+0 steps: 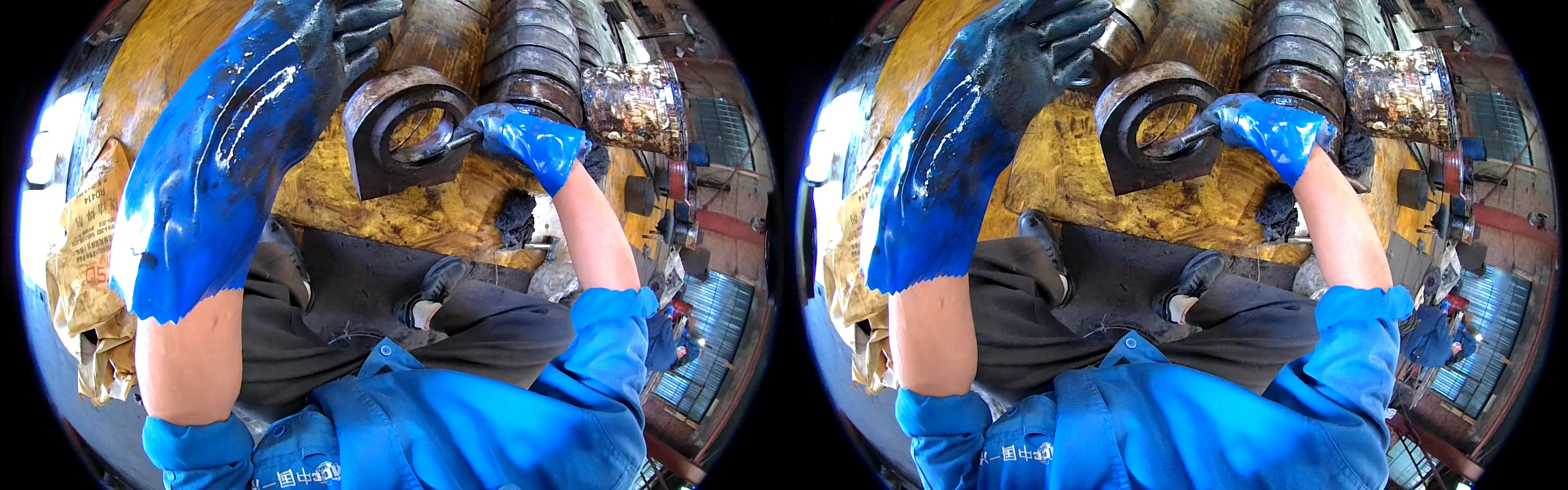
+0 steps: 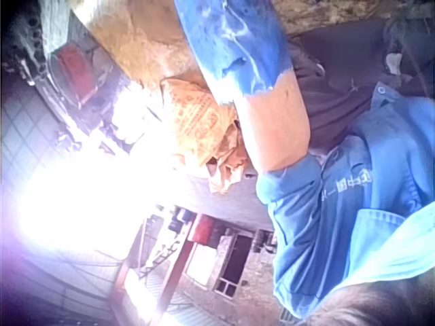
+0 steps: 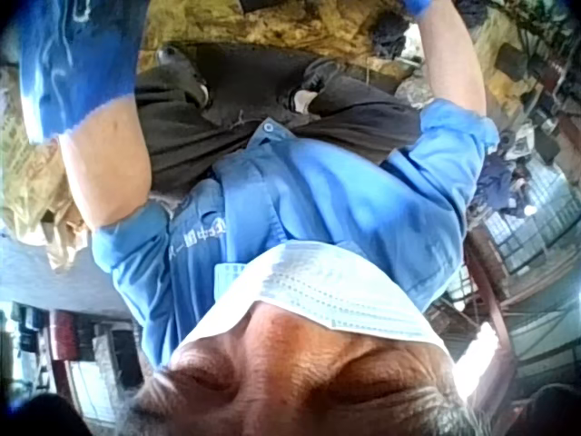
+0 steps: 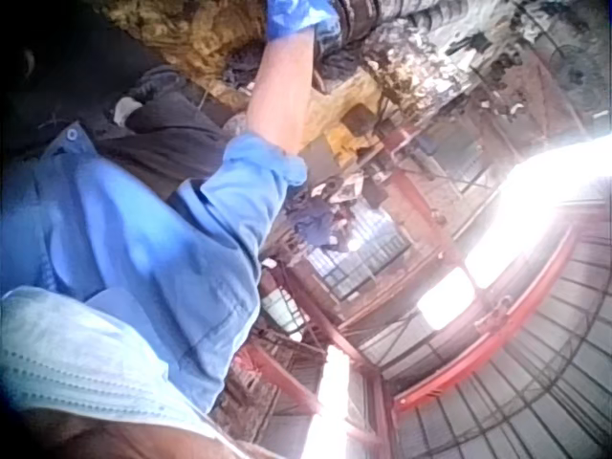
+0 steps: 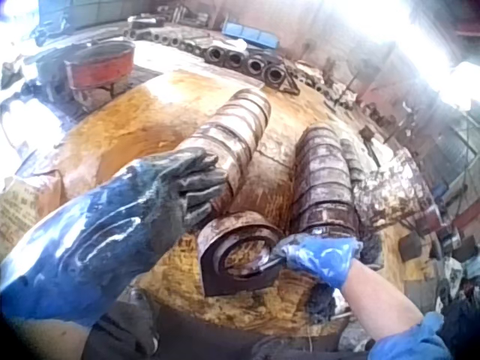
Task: The person sits on the floor and uses a metal scraper to remove rust and debris from the surface of a metal ring. They repeatedly scrape the ring and then wipe the surface with a cloth to clear away the loosened material.
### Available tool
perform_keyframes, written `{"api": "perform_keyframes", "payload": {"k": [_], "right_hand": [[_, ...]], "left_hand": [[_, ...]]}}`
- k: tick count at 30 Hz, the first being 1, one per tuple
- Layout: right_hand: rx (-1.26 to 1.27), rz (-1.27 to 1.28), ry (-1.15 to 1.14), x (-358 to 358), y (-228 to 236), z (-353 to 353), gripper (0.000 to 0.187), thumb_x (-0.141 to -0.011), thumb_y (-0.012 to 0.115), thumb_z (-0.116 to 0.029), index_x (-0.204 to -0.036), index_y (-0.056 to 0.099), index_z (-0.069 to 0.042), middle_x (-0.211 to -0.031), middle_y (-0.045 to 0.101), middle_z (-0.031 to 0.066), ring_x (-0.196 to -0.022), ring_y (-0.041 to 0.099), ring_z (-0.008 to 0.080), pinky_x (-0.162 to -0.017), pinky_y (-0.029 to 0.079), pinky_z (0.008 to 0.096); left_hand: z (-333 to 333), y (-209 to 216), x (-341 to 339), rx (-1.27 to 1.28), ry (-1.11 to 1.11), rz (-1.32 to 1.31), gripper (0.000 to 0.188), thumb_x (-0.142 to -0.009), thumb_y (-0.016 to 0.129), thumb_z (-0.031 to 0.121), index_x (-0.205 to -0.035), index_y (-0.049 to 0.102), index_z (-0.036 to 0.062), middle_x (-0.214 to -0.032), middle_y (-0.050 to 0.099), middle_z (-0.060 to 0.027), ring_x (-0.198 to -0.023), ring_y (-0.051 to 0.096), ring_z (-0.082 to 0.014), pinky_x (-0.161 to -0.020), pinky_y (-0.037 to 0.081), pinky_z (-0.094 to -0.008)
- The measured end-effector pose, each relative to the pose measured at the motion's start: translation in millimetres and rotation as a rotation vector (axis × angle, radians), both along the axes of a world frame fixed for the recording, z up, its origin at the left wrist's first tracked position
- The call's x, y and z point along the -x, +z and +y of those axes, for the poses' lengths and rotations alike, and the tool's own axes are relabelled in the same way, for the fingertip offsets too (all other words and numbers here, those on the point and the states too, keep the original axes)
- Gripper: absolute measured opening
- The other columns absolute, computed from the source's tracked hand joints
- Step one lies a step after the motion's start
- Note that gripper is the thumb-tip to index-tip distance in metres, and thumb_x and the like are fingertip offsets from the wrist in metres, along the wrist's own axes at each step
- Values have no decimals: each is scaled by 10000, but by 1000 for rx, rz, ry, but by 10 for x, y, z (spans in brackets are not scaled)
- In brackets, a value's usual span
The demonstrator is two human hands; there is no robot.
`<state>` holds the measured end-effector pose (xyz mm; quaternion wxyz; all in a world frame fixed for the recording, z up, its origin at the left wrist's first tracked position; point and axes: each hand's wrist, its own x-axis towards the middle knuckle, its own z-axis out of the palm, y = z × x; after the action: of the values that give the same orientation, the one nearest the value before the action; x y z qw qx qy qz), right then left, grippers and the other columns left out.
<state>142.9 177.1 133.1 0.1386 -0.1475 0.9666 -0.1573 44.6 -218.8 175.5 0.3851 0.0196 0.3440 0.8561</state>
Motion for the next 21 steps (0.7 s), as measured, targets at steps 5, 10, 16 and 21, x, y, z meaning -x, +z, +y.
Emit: {"api": "perform_keyframes", "payload": {"k": [5, 10, 16, 21], "right_hand": [[-38, 30, 55, 11, -27, 36, 149, -856, 617, -164, -961, 666, -72, -833, 658, 125, -784, 647, 263, -666, 511, 372], [-79, 60, 120, 17, -82, 42, 145, -856, 615, -165, -954, 667, -73, -830, 655, 128, -786, 645, 269, -668, 511, 376], [-153, 83, 212, 107, -269, -24, 141, -855, 613, -165, -947, 669, -74, -827, 652, 131, -789, 644, 275, -671, 511, 381], [252, -226, -325, 45, -402, -233, 190, -894, 586, -194, -964, 701, -61, -801, 653, 84, -720, 579, 195, -672, 488, 346]], "left_hand": [[46, -12, 32, 5, -3, -2, 503, -911, 630, 229, -1332, 499, -11, -1228, 616, -158, -1075, 608, -232, -956, 478, -343], [126, -30, 60, 18, -12, 10, 512, -903, 650, 225, -1331, 502, -16, -1219, 622, -156, -1070, 613, -227, -953, 483, -337], [266, -27, 110, 38, -27, 31, 524, -894, 673, 220, -1329, 505, -21, -1208, 629, -152, -1064, 619, -222, -949, 488, -330], [358, -13, 157, 61, -30, 64, 534, -887, 692, 215, -1327, 508, -25, -1199, 635, -150, -1058, 625, -218, -947, 492, -325]]}}
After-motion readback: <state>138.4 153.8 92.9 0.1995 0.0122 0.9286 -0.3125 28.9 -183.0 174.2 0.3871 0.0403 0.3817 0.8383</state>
